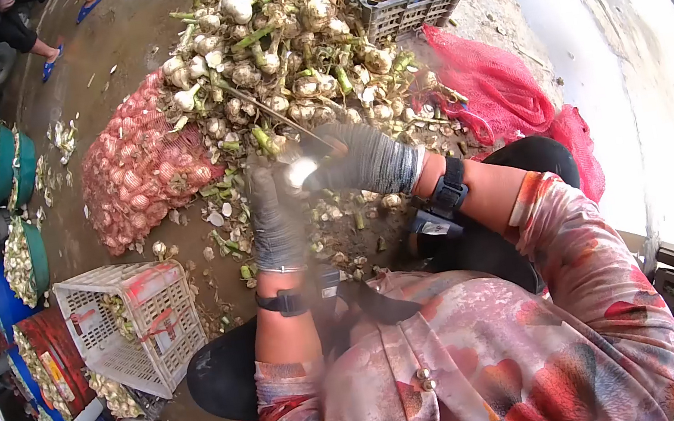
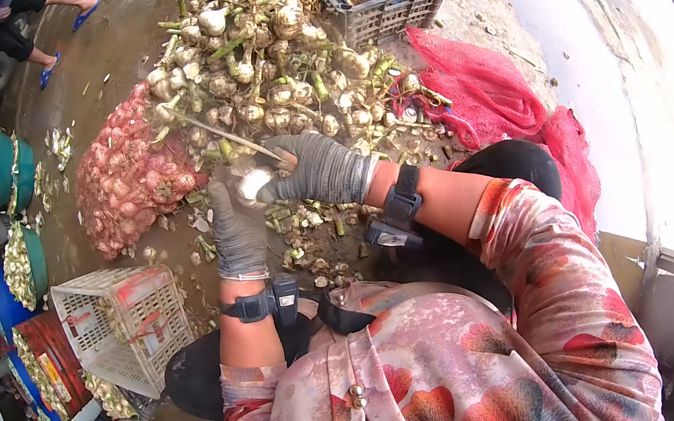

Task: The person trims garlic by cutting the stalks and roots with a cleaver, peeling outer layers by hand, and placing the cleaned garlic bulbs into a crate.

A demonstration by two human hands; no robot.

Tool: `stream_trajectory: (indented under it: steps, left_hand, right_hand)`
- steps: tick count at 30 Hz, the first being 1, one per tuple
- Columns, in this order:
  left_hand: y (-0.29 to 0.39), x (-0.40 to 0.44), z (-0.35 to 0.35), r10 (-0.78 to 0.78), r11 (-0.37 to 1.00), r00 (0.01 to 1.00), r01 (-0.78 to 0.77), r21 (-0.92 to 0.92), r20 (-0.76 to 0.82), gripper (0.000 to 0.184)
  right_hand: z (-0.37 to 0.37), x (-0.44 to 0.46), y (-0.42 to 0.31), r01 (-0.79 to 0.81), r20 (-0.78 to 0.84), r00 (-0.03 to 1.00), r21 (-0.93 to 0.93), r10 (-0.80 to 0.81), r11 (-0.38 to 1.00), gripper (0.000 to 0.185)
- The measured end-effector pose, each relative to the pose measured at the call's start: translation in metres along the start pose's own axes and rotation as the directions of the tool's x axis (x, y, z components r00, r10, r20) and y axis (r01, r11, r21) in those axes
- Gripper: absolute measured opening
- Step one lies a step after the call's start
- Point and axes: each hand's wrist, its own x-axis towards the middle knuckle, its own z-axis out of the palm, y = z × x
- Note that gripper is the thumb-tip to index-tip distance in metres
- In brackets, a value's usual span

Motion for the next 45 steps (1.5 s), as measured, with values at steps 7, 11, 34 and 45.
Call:
stream_trajectory:
  steps: [7,11,34,45]
  left_hand:
    - [-0.011,0.009,-0.024,0.200,-0.044,0.949,-0.238,0.970,0.242,0.036]
    - [0.004,-0.011,0.007,0.214,0.663,0.970,-0.059,0.747,-0.113,0.021]
    - [0.017,-0.015,0.012,0.271,0.731,0.959,-0.262,0.630,0.085,0.044]
    - [-0.002,-0.013,-0.043,0.338,0.478,0.938,-0.243,0.844,0.078,0.041]
  right_hand:
    - [-0.026,-0.023,-0.038,0.098,0.139,0.989,-0.430,-0.042,0.897,0.056]
    - [-0.040,-0.010,-0.002,-0.278,0.062,0.914,-0.626,0.402,0.728,0.052]
    - [-0.015,-0.014,-0.022,-0.071,-0.093,0.995,-0.413,0.036,0.908,0.033]
    - [-0.009,-0.028,-0.042,0.097,0.156,0.988,-0.690,0.017,0.717,0.020]
